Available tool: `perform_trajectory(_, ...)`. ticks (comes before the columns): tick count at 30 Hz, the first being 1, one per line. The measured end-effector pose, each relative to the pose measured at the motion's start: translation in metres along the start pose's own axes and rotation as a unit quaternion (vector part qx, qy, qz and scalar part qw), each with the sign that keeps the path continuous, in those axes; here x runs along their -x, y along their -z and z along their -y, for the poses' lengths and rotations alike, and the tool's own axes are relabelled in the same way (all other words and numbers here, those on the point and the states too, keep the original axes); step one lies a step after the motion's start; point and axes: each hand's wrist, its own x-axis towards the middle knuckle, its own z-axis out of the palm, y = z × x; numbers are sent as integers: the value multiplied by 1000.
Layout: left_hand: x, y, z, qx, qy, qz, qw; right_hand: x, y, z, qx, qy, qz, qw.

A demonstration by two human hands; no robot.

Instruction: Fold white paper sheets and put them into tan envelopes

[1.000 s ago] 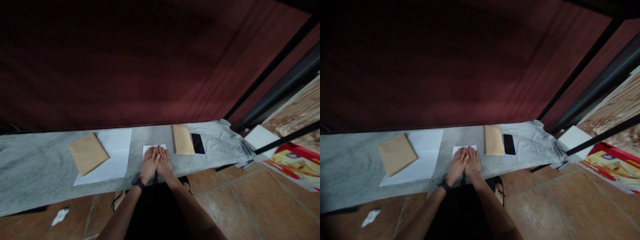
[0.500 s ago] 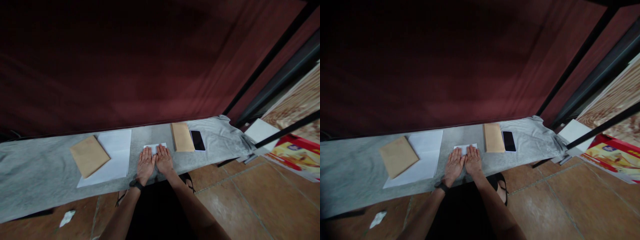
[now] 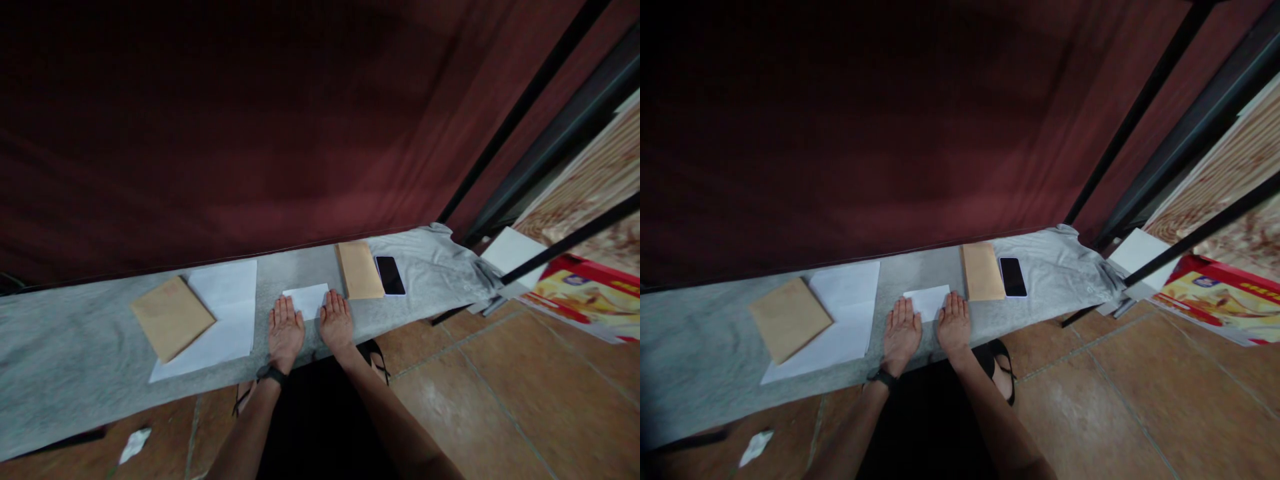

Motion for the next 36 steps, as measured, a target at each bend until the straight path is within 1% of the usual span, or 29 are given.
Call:
perform_trajectory(3,1,0,-1,-4,5,-3,1000,3,6,-3,-6,-7,-7,1000)
perform_trajectory(5,1,1,-2,-7,6,0,1000,5,11,-3,-18,12,-3,1000)
perform_trajectory(7,1,1,-2,-13,4,9,1000,8,15,1,-37,63,16,997)
perform_trajectory(10,1,3,-1,-25,-4,24,999,14,19,9,-63,147,57,986)
perform_trajectory(12,1,3,0,-27,-9,32,999,18,20,13,-64,165,72,982)
perform_trajectory(15,1,3,0,-26,-12,27,999,24,18,13,-50,147,57,986)
perform_trajectory(19,2,4,3,-16,-22,-5,1000,29,15,6,-26,116,11,993)
perform_trajectory(21,3,7,4,-4,-38,-22,999,30,14,3,-17,106,1,994)
perform_trajectory(24,7,11,2,25,-113,-23,993,31,14,2,-9,104,6,995)
perform_trajectory(27,14,13,-7,53,-203,12,978,31,16,2,-1,111,21,994)
perform_trajectory(29,20,11,-14,59,-230,31,971,32,18,1,5,124,32,992)
perform_trajectory(32,25,7,-19,51,-224,43,972,33,22,1,9,136,44,990)
perform_trajectory(36,26,4,-16,31,-186,37,981,32,25,3,8,115,55,992)
